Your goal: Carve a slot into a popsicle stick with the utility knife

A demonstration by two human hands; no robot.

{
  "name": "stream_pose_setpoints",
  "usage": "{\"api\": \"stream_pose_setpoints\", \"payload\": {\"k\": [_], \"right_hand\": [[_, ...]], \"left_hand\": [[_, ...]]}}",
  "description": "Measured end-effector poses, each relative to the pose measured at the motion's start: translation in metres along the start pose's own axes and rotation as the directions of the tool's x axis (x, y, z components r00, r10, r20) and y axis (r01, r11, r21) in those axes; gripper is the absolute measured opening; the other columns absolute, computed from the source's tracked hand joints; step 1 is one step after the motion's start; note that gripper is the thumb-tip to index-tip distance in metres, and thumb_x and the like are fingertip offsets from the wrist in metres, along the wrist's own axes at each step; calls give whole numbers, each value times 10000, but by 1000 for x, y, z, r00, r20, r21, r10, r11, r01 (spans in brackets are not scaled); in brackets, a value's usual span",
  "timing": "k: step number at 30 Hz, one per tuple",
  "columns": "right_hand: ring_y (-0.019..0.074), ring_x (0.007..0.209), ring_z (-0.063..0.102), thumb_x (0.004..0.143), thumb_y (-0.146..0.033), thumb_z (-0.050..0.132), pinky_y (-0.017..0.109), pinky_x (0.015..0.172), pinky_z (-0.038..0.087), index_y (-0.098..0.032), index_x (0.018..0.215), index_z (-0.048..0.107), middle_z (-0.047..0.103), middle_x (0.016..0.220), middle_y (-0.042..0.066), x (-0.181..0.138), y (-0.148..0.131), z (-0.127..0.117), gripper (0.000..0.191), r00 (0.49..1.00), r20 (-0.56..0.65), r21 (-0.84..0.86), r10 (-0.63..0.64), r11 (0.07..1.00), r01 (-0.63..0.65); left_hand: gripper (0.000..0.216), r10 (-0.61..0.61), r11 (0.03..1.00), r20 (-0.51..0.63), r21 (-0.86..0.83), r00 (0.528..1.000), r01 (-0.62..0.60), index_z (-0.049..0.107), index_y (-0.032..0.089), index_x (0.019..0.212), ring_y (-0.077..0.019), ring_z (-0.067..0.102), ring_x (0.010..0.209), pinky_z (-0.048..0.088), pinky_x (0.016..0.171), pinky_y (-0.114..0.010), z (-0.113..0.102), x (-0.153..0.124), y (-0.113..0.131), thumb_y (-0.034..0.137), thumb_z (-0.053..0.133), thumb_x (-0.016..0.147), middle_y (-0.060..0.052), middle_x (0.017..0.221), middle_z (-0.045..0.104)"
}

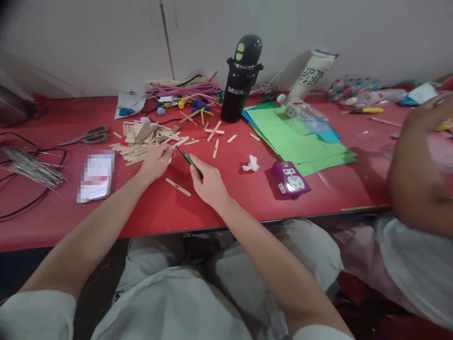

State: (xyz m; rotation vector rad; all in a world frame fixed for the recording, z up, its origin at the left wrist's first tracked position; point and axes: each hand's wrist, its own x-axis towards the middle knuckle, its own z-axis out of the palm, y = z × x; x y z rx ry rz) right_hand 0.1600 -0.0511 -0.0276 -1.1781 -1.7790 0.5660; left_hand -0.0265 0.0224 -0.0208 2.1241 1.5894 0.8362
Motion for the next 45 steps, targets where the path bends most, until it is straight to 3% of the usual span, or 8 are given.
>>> {"api": "stream_pose_setpoints", "payload": {"k": [6,17,45], "right_hand": [[245,1072,668,942,-308,444,407,931,529,-157,1300,606,703,1172,117,-1,2,1,421,1000,-14,2,2,1000,-2],[253,1153,627,942,-325,459,408,970,516,-161,1297,616,678,1226,104,-1,3,3,421,1000,-23,16,7,1000,-7],[253,1070,671,931,-271,442,396,927,536,-127,1288,614,694,1189,125,2,5,5,422,999,4,-43,-39,998,39]], "left_hand": [[299,-23,999,5,-29,1000,23,567,192,782,-187,569,772,420,754,-320,1,1,-1,311,337,933,-43,755,630],[296,-27,998,6,-49,1000,27,521,195,736,-181,541,731,374,689,-310,2,3,-3,318,333,928,-36,732,601],[288,-34,999,23,21,999,33,537,197,730,-195,552,737,396,711,-327,3,5,-4,285,345,927,-48,740,621]]}}
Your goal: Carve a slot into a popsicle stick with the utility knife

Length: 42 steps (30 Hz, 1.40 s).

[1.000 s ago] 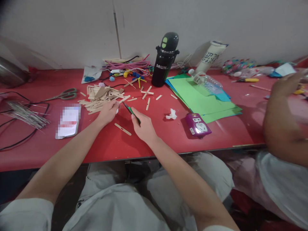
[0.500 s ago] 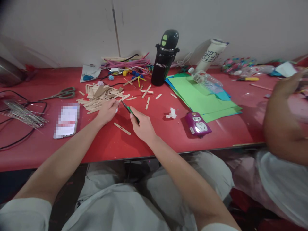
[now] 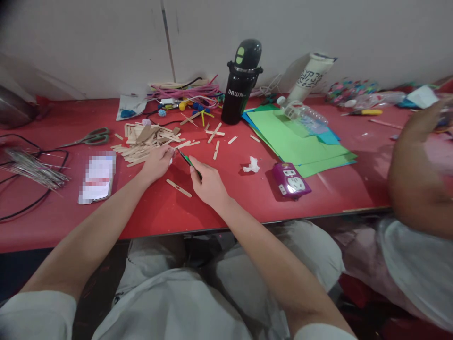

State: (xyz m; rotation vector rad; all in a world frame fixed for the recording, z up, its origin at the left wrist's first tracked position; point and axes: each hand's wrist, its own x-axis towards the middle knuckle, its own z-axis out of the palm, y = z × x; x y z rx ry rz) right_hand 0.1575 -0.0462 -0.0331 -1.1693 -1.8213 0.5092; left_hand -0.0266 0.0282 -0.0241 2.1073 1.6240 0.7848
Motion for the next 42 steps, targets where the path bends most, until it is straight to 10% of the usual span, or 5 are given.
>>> {"api": "stream_pose_setpoints", "payload": {"k": [42], "right_hand": [[241,987,700,932,-300,443,392,864,565,-163,1286,621,726,1119,98,0,2,2,419,999,-24,28,29,999,-28]], "left_hand": [[286,16,1000,-18,3,1000,-16,510,203,696,-181,521,682,375,681,-312,0,1,-1,317,365,915,-38,701,596]]}}
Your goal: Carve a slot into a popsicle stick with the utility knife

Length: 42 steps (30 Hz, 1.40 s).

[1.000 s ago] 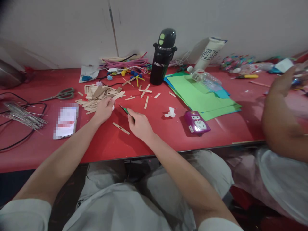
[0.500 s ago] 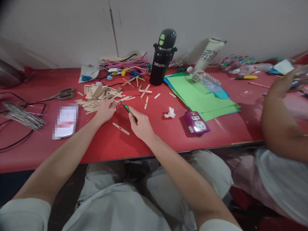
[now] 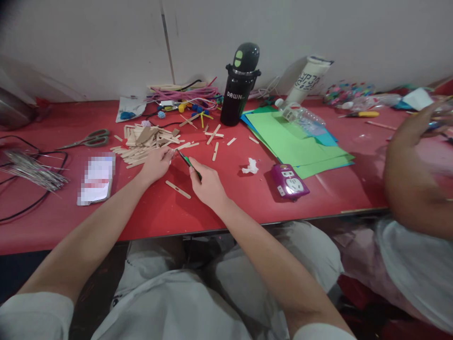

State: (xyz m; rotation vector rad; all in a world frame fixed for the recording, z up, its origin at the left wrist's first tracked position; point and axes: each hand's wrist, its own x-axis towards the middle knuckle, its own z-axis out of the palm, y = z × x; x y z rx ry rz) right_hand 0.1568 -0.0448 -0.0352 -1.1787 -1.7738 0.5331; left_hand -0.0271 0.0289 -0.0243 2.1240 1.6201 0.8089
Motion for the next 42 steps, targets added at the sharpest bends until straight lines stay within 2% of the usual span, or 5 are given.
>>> {"api": "stream_pose_setpoints", "payload": {"k": [10,24,30,36,42], "right_hand": [[252,1039,684,924,-296,443,401,903,545,-161,1254,644,714,1147,109,1,-2,1,409,1000,3,-1,-14,1000,14],[233,827,701,934,-313,416,373,764,569,-144,1257,636,744,950,92,2,-3,1,426,999,33,-31,2,1000,-1],[259,936,698,932,-285,420,397,828,556,-146,1269,627,738,1035,112,2,0,3,419,999,45,-47,3,999,-1],[277,914,709,922,-280,453,429,840,556,-179,1237,657,740,1050,114,0,-1,6,389,997,73,-59,12,998,-8],[254,1061,670,952,-314,429,401,932,531,-152,1275,628,716,1134,107,-1,-2,3,412,1000,1,14,11,1000,-11]], "left_hand": [[281,-14,1000,-49,-6,999,14,475,203,663,-185,520,700,367,681,-317,0,-2,0,280,381,917,-38,687,576],[272,-63,998,-54,-4,997,63,495,202,672,-190,522,713,366,705,-311,-1,-3,4,265,401,920,-41,702,585],[273,-70,997,-69,-20,995,69,473,203,656,-190,523,703,377,705,-318,-1,-3,3,273,409,912,-39,684,567],[263,-128,990,-184,-80,975,114,468,205,703,-194,549,761,404,726,-325,-8,4,-4,252,347,931,-47,740,583],[239,-108,991,-154,-99,982,94,479,198,688,-179,536,724,396,711,-310,-8,4,-5,228,378,902,-33,699,569]]}}
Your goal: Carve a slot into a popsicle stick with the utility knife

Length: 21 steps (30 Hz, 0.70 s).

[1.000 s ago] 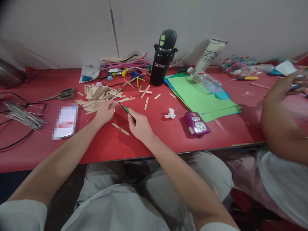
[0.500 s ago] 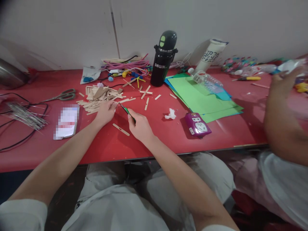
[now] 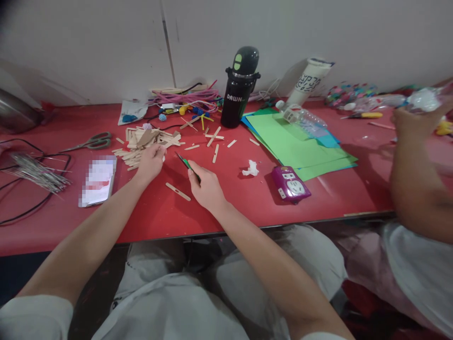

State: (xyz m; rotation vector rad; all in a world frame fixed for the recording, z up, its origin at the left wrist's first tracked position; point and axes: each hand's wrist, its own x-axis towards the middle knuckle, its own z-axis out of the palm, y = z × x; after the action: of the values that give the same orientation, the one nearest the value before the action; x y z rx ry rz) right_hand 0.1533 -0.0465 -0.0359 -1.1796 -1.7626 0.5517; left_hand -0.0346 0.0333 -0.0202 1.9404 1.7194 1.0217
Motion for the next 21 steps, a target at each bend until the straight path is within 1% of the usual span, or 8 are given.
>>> {"api": "stream_pose_setpoints", "payload": {"k": [3,9,12,16,19,21], "right_hand": [[230,1130,638,958,-321,427,386,988,501,-183,1290,618,707,1164,76,0,1,1,407,1000,-18,34,-7,999,8],[230,1083,664,956,-334,435,381,949,528,-156,1295,613,704,1174,95,1,1,2,423,1000,-22,62,-6,998,7],[237,1109,652,952,-334,441,391,966,518,-164,1291,619,699,1187,93,2,0,1,418,1000,-17,59,-8,998,9],[238,1107,653,949,-324,444,397,961,523,-172,1291,618,695,1197,87,2,0,1,413,1000,-7,46,-11,999,11],[241,1137,638,947,-314,442,402,980,511,-161,1288,619,690,1207,90,2,-1,1,414,1000,-8,35,-10,999,11],[244,1119,648,944,-308,442,400,968,519,-150,1284,621,693,1199,100,2,-1,1,416,1000,-5,28,-9,1000,9]], "left_hand": [[232,42,999,29,-5,999,-42,477,196,663,-169,513,684,373,677,-303,2,-3,1,229,409,883,-19,656,544],[282,96,995,57,-9,994,-96,445,196,607,-155,479,616,320,610,-300,5,-5,1,256,417,881,0,575,500],[291,110,994,62,-2,992,-111,445,194,598,-152,478,614,316,607,-298,6,-5,-1,261,423,880,0,575,508],[264,116,993,56,10,992,-117,462,198,634,-155,496,634,323,611,-297,6,-5,-2,270,421,885,1,599,533],[265,114,993,51,26,992,-116,459,200,641,-157,498,639,325,616,-299,7,-6,-2,267,413,892,0,607,535],[273,118,992,51,39,992,-120,452,199,637,-156,494,638,324,620,-300,7,-6,-1,267,411,899,-2,611,534]]}}
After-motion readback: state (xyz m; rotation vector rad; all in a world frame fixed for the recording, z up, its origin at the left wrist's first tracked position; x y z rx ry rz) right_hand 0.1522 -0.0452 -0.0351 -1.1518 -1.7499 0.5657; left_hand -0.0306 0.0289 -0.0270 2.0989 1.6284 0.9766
